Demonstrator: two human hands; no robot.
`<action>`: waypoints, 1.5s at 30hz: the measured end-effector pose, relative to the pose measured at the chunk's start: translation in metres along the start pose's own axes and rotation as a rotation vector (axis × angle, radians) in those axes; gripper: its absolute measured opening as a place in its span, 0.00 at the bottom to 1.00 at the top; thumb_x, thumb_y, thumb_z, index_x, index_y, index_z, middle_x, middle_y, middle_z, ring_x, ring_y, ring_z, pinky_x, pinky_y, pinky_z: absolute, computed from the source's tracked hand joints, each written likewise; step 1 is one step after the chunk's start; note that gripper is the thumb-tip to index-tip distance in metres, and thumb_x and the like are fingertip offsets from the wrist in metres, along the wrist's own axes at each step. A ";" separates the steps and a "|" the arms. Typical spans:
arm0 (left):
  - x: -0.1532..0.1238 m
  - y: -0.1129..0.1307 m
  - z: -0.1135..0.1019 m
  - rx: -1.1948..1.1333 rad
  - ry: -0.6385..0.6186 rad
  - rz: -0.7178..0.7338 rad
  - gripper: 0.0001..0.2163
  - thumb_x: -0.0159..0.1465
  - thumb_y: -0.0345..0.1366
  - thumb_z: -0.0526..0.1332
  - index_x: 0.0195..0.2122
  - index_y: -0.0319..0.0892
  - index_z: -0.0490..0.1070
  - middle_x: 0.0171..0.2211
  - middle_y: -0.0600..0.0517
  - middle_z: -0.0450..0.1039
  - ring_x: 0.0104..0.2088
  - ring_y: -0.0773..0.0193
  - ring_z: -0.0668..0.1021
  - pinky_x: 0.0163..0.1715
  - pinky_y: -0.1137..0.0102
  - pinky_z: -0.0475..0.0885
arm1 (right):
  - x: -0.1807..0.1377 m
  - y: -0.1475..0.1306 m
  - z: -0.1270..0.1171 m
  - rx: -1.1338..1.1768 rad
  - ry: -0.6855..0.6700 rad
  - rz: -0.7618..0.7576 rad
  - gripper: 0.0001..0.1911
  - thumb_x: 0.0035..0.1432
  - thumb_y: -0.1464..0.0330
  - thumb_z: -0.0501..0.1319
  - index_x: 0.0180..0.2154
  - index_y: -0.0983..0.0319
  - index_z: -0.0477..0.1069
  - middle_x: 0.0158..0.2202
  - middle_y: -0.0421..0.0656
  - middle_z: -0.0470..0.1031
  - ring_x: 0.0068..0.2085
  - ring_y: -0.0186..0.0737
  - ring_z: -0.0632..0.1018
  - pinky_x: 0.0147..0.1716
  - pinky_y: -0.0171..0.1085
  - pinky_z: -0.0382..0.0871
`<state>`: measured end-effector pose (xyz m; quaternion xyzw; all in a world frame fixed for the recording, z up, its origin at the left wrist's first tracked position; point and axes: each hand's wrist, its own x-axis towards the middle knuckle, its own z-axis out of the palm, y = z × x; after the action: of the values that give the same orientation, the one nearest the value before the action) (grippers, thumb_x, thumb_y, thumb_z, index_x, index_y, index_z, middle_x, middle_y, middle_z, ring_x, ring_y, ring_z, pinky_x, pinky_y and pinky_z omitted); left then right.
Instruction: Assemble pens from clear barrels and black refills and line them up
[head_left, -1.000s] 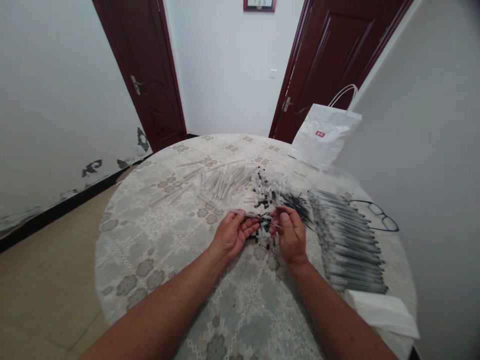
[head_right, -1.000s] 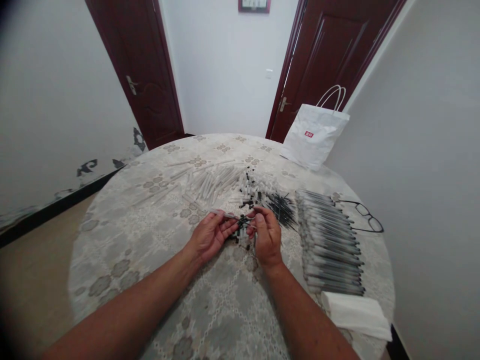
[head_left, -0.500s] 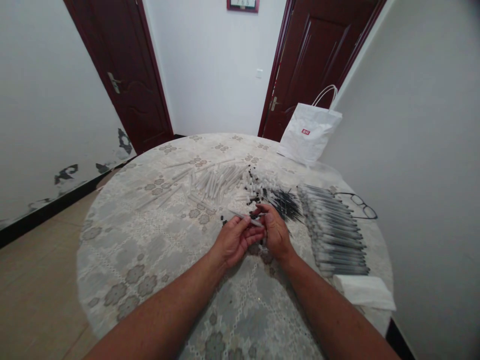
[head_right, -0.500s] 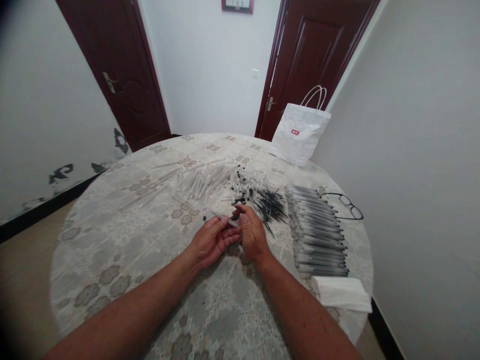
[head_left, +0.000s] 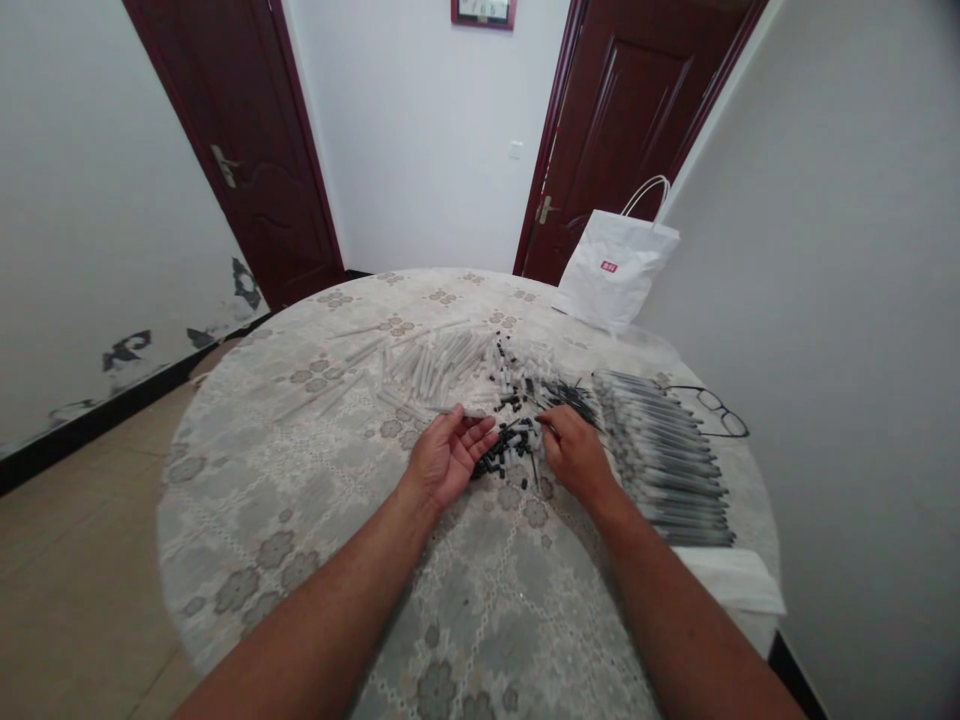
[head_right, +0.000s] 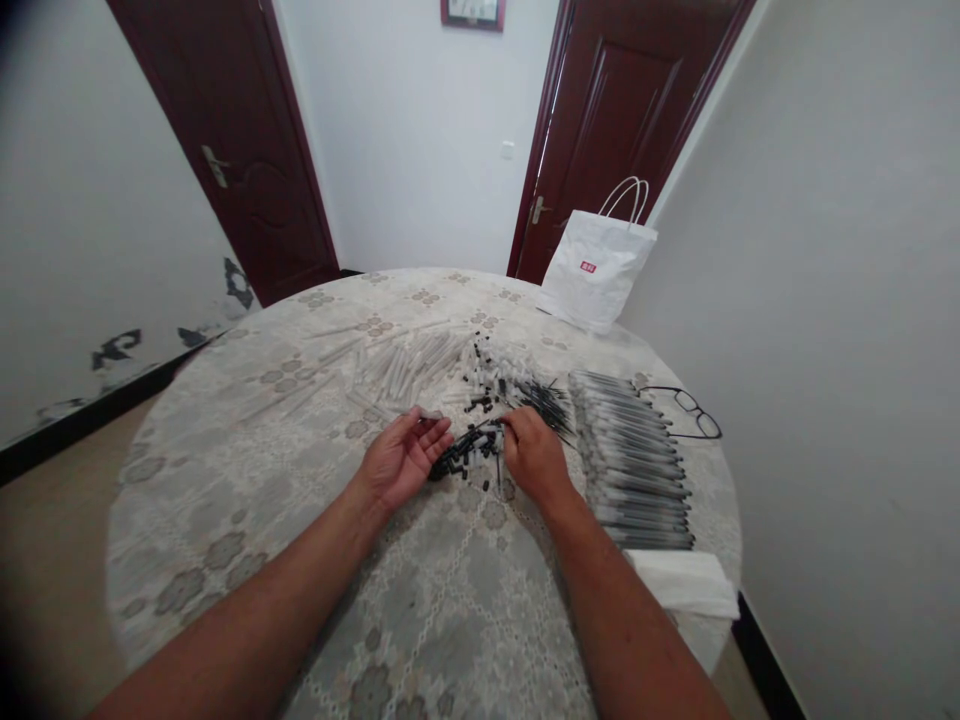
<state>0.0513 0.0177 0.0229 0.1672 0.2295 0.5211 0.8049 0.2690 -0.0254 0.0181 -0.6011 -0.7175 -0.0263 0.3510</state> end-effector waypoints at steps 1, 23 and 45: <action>0.000 0.000 0.000 0.003 0.001 0.004 0.03 0.64 0.31 0.64 0.34 0.38 0.71 0.31 0.47 0.79 0.37 0.56 0.84 0.39 0.61 0.80 | -0.001 0.001 0.001 -0.034 -0.046 -0.008 0.11 0.63 0.73 0.54 0.43 0.61 0.74 0.40 0.47 0.74 0.44 0.43 0.75 0.46 0.39 0.69; -0.010 -0.007 0.011 0.225 0.045 0.159 0.11 0.60 0.34 0.68 0.34 0.40 0.63 0.32 0.49 0.78 0.36 0.55 0.84 0.36 0.62 0.80 | -0.008 -0.028 0.010 -0.246 -0.327 0.023 0.10 0.68 0.66 0.54 0.48 0.60 0.67 0.49 0.47 0.70 0.46 0.41 0.74 0.42 0.34 0.65; 0.003 -0.011 -0.010 0.250 0.034 0.180 0.12 0.59 0.36 0.68 0.34 0.41 0.64 0.30 0.50 0.77 0.33 0.57 0.83 0.35 0.63 0.79 | -0.003 -0.022 -0.008 -0.355 -0.401 0.072 0.12 0.67 0.68 0.53 0.47 0.57 0.73 0.46 0.46 0.73 0.43 0.42 0.77 0.39 0.35 0.65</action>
<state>0.0555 0.0162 0.0081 0.2774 0.2902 0.5611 0.7239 0.2536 -0.0375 0.0310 -0.6716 -0.7349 -0.0198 0.0918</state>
